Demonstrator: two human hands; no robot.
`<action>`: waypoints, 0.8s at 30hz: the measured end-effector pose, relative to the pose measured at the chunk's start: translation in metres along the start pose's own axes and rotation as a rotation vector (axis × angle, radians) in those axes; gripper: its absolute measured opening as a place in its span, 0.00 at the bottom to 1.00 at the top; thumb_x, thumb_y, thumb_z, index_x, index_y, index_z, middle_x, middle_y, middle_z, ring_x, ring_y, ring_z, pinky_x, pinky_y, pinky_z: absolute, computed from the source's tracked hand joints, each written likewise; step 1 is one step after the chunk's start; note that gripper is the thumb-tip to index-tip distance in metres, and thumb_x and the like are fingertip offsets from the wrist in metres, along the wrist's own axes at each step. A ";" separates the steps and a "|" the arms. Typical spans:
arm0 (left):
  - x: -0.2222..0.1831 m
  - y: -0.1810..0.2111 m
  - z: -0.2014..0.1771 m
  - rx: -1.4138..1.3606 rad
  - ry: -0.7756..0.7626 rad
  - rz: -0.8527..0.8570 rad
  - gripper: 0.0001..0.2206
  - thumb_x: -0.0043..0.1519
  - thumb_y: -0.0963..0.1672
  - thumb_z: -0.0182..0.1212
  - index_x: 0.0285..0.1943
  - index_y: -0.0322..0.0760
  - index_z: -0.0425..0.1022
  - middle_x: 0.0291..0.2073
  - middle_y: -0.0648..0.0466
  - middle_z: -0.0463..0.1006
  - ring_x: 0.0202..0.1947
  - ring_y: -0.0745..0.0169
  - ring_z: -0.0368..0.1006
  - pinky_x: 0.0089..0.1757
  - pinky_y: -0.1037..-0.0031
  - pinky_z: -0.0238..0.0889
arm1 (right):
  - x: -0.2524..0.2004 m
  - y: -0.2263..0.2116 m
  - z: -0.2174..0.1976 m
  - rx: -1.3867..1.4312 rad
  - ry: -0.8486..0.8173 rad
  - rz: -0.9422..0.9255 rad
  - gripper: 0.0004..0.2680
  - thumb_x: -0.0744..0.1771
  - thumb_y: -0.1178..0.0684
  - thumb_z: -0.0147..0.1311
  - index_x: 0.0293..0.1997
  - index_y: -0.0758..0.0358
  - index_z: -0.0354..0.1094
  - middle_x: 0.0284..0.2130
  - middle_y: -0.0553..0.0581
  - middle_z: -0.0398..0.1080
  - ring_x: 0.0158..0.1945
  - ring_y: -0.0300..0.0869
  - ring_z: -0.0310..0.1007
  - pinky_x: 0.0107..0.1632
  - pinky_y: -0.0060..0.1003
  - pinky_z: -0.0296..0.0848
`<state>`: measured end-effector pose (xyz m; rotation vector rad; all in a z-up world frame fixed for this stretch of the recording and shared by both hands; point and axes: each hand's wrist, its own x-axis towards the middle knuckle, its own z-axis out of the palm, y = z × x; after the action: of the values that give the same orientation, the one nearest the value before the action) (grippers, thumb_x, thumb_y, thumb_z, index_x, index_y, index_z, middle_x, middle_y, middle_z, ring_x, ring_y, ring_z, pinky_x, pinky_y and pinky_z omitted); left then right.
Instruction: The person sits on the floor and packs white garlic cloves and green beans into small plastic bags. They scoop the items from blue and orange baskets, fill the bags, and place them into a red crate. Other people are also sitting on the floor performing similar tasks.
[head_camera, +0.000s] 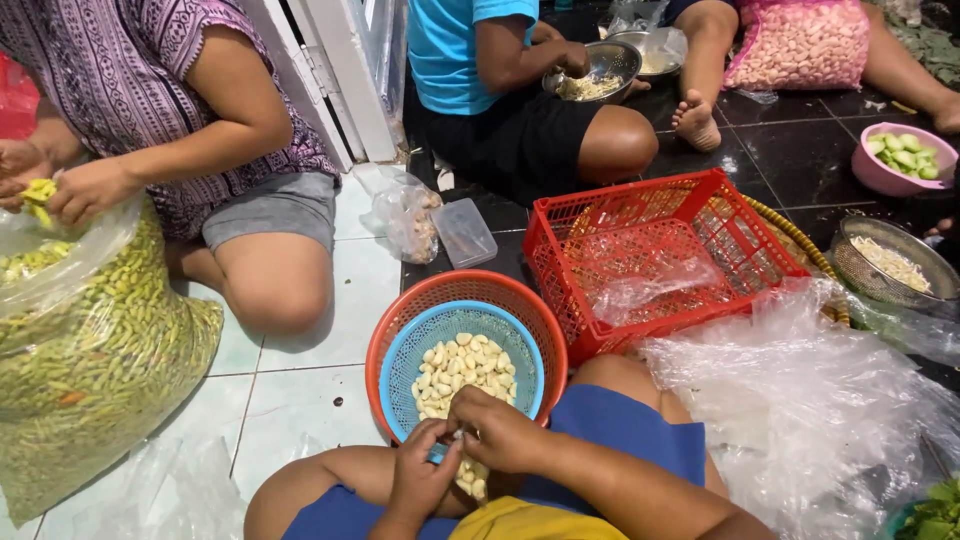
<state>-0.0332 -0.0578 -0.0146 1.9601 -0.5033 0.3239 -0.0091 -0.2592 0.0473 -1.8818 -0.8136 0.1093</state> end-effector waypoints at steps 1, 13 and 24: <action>0.000 0.003 0.003 -0.038 0.028 -0.048 0.08 0.58 0.42 0.67 0.45 0.38 0.81 0.39 0.52 0.82 0.41 0.60 0.78 0.44 0.72 0.71 | 0.001 0.001 -0.002 -0.012 0.020 0.040 0.09 0.62 0.66 0.51 0.45 0.62 0.66 0.43 0.58 0.63 0.46 0.48 0.68 0.48 0.38 0.67; 0.005 0.002 0.010 -0.334 0.137 -0.579 0.04 0.58 0.40 0.67 0.40 0.34 0.84 0.30 0.54 0.84 0.33 0.69 0.78 0.38 0.77 0.73 | -0.001 0.038 0.022 0.170 0.238 0.360 0.09 0.65 0.55 0.61 0.49 0.57 0.72 0.36 0.49 0.74 0.39 0.35 0.71 0.42 0.31 0.70; 0.009 0.002 0.005 -0.166 0.044 -0.628 0.05 0.54 0.39 0.66 0.36 0.40 0.84 0.28 0.59 0.84 0.31 0.70 0.76 0.37 0.77 0.70 | -0.005 0.032 0.020 -0.100 0.154 0.178 0.11 0.64 0.56 0.54 0.52 0.56 0.68 0.38 0.53 0.74 0.39 0.43 0.72 0.39 0.39 0.68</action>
<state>-0.0257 -0.0653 -0.0114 1.8363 0.1235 -0.0736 -0.0058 -0.2543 0.0099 -2.0279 -0.5550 0.0338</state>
